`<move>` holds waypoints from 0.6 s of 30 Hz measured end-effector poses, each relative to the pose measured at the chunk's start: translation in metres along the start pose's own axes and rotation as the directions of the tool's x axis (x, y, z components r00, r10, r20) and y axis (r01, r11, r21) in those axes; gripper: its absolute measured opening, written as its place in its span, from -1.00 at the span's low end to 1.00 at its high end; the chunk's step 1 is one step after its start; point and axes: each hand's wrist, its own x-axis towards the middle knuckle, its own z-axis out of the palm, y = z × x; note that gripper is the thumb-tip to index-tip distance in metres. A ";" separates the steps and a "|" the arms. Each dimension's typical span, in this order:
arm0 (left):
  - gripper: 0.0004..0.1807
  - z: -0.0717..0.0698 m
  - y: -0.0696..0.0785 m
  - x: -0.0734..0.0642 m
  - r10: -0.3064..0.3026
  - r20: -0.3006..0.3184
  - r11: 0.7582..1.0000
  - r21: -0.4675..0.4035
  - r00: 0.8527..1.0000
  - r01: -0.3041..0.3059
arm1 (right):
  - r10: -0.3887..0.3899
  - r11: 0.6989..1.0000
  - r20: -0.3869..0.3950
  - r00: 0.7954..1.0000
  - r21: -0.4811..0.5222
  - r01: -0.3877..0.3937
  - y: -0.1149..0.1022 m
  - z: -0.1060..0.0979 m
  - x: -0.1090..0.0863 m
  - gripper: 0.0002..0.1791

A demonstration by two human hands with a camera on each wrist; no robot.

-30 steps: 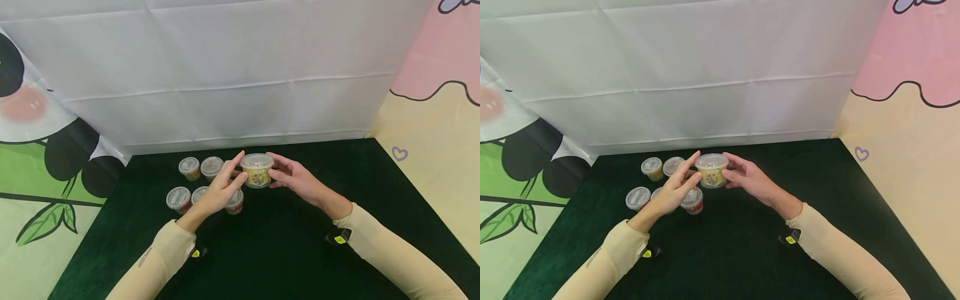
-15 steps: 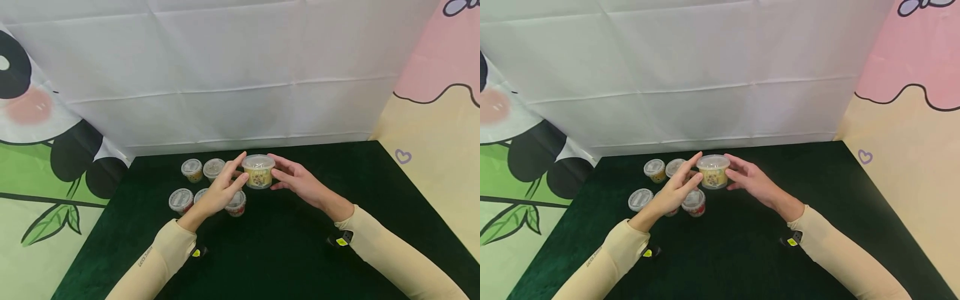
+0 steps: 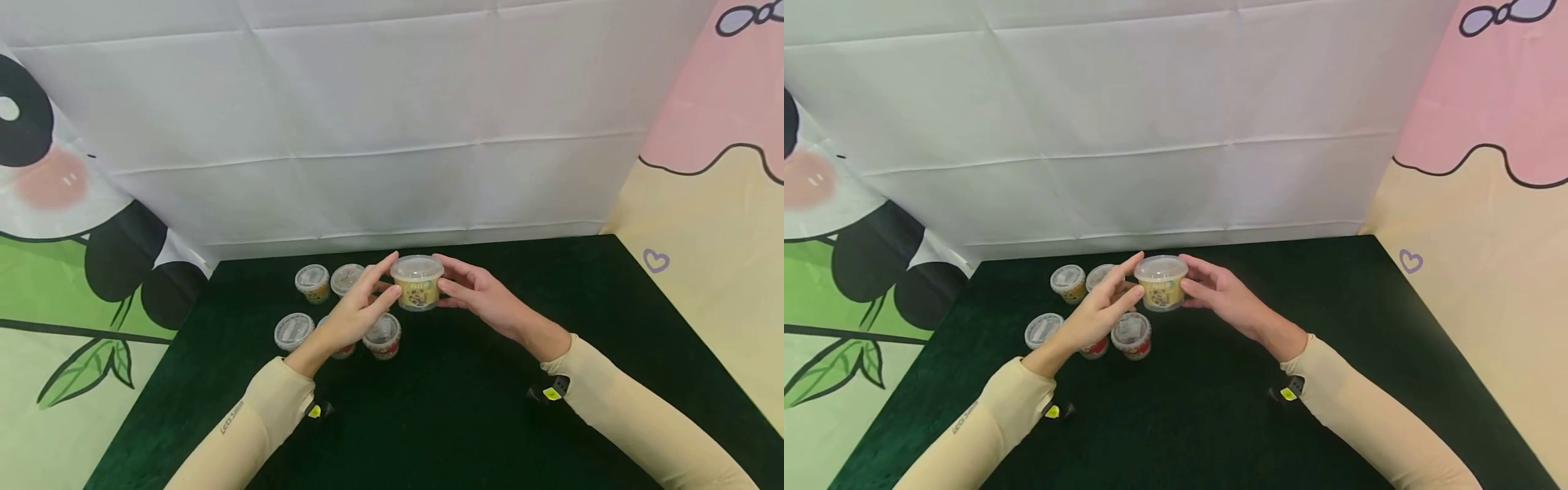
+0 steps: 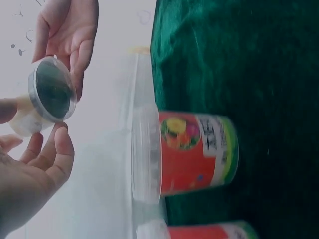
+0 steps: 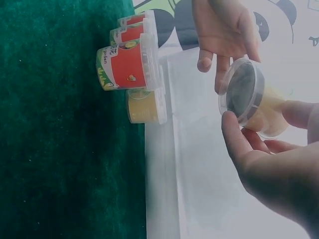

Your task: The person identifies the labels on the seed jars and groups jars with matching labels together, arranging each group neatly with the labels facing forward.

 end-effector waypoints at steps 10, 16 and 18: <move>-0.34 -0.031 -0.013 0.021 0.008 0.062 0.990 0.140 0.998 -0.016 | 0.073 0.997 -0.002 0.997 -0.013 -0.073 -0.001 -0.005 0.022 -0.24; -0.32 -0.043 -0.019 0.042 -0.065 0.085 0.962 0.272 0.994 0.039 | 0.107 0.993 -0.073 0.992 -0.042 -0.110 0.009 -0.006 0.048 -0.17; -0.30 -0.046 -0.020 0.049 -0.111 0.107 0.948 0.309 0.988 0.073 | 0.118 0.991 -0.085 0.989 -0.058 -0.123 0.015 -0.007 0.058 -0.16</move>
